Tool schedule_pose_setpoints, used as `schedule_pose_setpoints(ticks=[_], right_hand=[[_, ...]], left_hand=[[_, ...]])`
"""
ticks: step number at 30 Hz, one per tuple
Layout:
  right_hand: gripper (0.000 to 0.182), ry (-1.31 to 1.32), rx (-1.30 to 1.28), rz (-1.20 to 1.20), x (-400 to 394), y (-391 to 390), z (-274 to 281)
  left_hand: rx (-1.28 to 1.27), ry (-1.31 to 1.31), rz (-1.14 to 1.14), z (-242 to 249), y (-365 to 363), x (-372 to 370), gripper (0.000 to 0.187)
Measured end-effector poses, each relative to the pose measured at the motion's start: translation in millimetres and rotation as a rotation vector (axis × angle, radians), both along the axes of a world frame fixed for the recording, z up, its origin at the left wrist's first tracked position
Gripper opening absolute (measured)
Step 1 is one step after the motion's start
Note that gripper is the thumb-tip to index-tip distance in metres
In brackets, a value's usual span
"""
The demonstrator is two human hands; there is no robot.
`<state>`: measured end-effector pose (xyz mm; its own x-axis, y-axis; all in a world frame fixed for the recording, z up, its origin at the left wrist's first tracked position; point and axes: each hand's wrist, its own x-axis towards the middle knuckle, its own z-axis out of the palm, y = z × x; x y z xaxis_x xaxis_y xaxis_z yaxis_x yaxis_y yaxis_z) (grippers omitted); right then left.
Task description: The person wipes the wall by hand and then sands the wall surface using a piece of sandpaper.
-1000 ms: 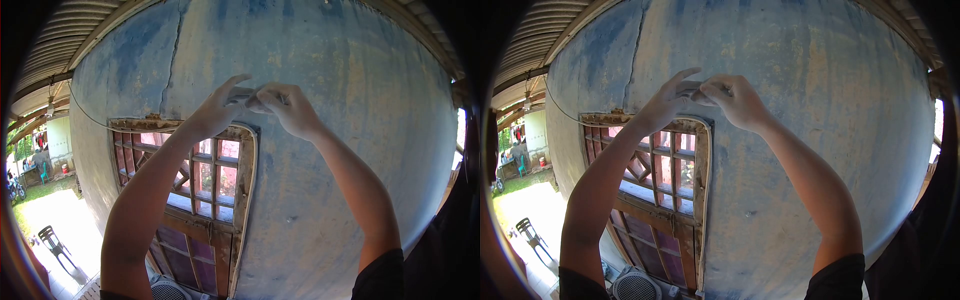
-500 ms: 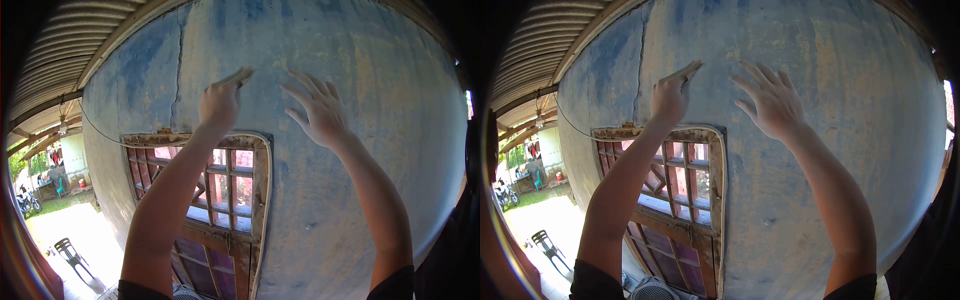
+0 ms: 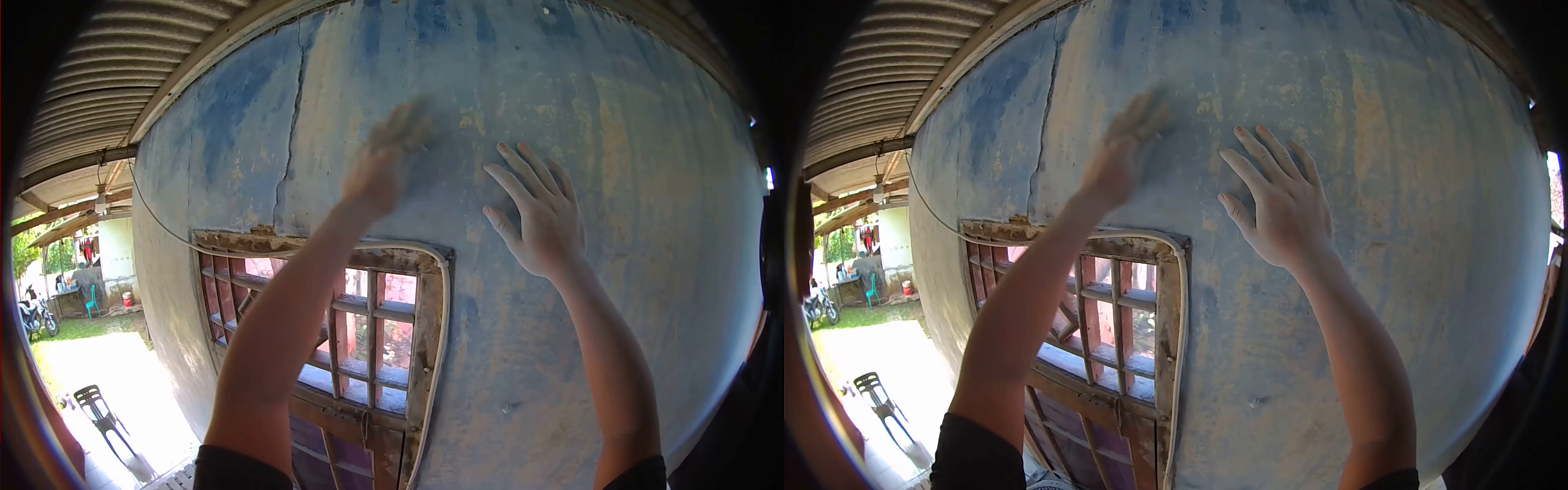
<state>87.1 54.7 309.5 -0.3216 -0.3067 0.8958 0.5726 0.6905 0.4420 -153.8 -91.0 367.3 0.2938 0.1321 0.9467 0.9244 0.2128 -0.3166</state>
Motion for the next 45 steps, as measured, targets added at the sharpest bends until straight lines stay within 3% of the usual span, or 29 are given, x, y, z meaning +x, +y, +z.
schedule_pose_setpoints(ticks=[2, 4, 6, 8, 12, 14, 19, 22, 24, 28, 30, 34, 36, 38, 40, 43, 45], right_hand=[[0.055, 0.011, -0.006, 0.007, -0.4, 1.0, -1.0], [0.054, 0.013, -0.006, 0.006, -0.2, 0.7, -0.1], [0.054, 0.014, -0.006, 0.012, 0.8, 1.3, -2.2], [0.053, 0.011, 0.014, 0.009, 0.2, 1.6, -1.1], [0.053, 0.002, -0.001, 0.006, 2.6, 2.8, -3.5], [0.053, 0.005, -0.004, 0.024, 2.0, 4.0, -3.1], [0.052, -0.003, -0.025, 0.041, 2.1, 4.8, -4.9], [0.052, 0.0, -0.011, 0.046, 4.6, 10.0, -7.0], [0.051, -0.002, 0.006, 0.059, 4.8, 11.2, -6.1], [0.051, -0.003, -0.003, 0.073, 4.0, 11.0, -7.9], [0.05, -0.004, 0.006, 0.074, 3.5, 11.2, -6.6], [0.05, 0.007, 0.009, 0.074, 2.1, 11.0, -7.5], [0.05, 0.013, -0.002, 0.065, 3.1, 11.6, -8.7], [0.05, 0.01, 0.013, 0.069, 3.1, 10.8, -7.7], [0.05, 0.009, 0.005, 0.068, 3.4, 9.0, -8.3], [0.049, 0.004, 0.003, 0.061, 3.9, 10.2, -8.7], [0.049, -0.002, 0.011, 0.056, 2.8, 10.2, -7.9]], left_hand=[[0.184, -0.176, -0.02, 26.4, -14.7, -44.5, 0.045], [0.247, -0.277, -0.031, 32.8, -18.8, -36.2, 0.045], [0.296, -0.305, 0.159, 16.0, -4.2, -13.7, 0.045], [0.165, 0.059, 0.12, -9.2, 20.4, -3.3, 0.044], [-0.065, 0.092, -0.108, -27.7, 11.1, 20.3, 0.042], [0.033, 0.161, 0.04, -10.4, -0.9, -8.1, 0.041], [0.275, -0.188, -0.074, 2.0, -26.1, -42.8, 0.041], [0.15, -0.01, 0.053, -23.1, -7.0, -3.1, 0.04], [-0.048, 0.116, -0.044, -45.7, 10.5, 25.1, 0.041], [-0.052, 0.072, -0.193, -48.1, 20.4, 41.2, 0.041], [-0.03, 0.108, -0.119, -30.8, 11.4, 21.2, 0.042], [0.212, -0.146, -0.118, 0.5, -9.3, -28.1, 0.041], [0.29, -0.273, -0.159, -1.0, -1.7, -26.6, 0.042], [0.36, -0.259, -0.014, -20.8, 24.0, 2.6, 0.044], [0.007, 0.085, 0.019, -49.3, 23.9, 32.8, 0.045], [-0.123, 0.238, 0.015, -38.5, 9.9, 21.7, 0.044], [0.036, 0.036, -0.038, -17.3, -8.9, -17.8, 0.043]])
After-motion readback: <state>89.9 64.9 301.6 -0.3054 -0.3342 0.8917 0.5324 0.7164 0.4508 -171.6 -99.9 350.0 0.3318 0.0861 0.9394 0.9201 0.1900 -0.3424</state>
